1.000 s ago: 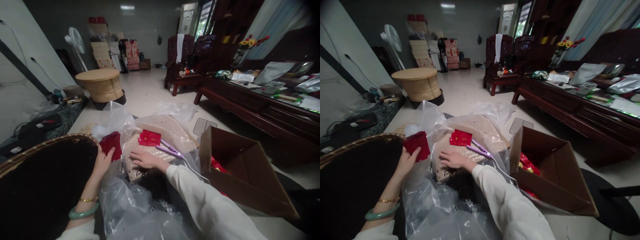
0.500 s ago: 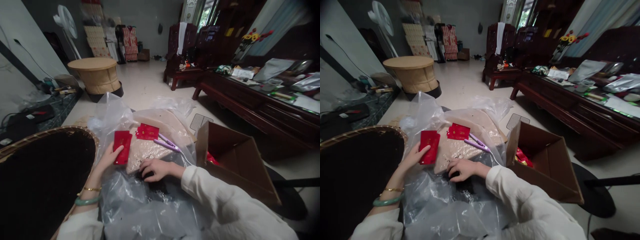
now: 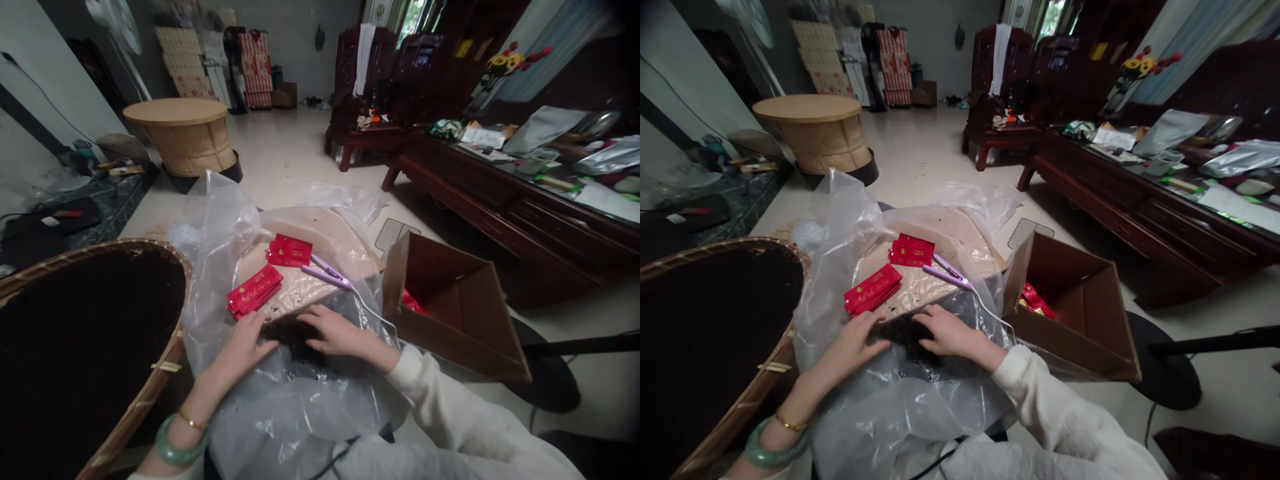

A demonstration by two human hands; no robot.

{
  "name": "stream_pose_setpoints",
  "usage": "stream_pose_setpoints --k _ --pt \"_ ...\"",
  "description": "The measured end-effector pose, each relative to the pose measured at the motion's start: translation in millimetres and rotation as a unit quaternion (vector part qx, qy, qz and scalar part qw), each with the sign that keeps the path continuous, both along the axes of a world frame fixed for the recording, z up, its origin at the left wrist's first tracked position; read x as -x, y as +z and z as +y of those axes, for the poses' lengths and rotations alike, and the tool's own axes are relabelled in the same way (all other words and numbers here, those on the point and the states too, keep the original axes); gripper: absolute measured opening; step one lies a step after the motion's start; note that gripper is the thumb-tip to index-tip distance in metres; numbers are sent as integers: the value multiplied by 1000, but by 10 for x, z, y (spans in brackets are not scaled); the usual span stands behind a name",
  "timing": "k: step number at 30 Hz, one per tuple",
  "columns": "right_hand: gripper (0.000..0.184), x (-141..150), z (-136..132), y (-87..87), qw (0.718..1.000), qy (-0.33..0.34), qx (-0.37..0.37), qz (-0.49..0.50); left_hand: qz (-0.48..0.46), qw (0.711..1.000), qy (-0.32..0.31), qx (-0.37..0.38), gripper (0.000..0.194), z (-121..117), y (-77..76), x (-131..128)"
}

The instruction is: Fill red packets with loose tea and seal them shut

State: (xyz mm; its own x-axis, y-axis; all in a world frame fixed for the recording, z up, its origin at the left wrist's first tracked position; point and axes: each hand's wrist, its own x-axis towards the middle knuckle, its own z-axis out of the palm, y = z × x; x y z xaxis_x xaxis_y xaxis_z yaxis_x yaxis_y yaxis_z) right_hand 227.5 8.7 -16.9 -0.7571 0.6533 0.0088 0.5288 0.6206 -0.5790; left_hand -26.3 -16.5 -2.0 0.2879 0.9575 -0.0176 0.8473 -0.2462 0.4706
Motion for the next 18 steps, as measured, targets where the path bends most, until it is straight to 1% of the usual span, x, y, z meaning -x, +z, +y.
stream_pose_setpoints --k 2,3,5,7,9,11,13,15,18 --pt "82 -59 -141 -5 996 -30 29 -79 57 997 -11 42 54 -122 -7 -155" --pt "91 -51 -205 -22 992 -43 43 -110 83 995 -5 54 60 -147 -12 -231" --pt "97 27 -299 -69 985 -67 73 -145 118 991 10 69 67 -148 -33 -367" --pt "96 148 -328 -114 982 -89 99 -137 118 990 12 75 70 -124 -81 -473" --pt "89 255 -299 -147 982 -110 115 -98 86 993 16 78 70 -100 -156 -538" --pt "81 320 -234 -164 983 -129 119 -50 20 996 23 78 67 -75 -242 -555" --pt "75 348 -163 -160 984 -140 112 -13 -51 996 38 58 65 -43 -320 -532" --pt "77 368 -111 -135 985 -145 98 -9 -107 993 49 24 62 -8 -384 -494" --pt "89 440 -94 -76 984 -144 85 -60 -144 987 67 3 55 22 -469 -472"
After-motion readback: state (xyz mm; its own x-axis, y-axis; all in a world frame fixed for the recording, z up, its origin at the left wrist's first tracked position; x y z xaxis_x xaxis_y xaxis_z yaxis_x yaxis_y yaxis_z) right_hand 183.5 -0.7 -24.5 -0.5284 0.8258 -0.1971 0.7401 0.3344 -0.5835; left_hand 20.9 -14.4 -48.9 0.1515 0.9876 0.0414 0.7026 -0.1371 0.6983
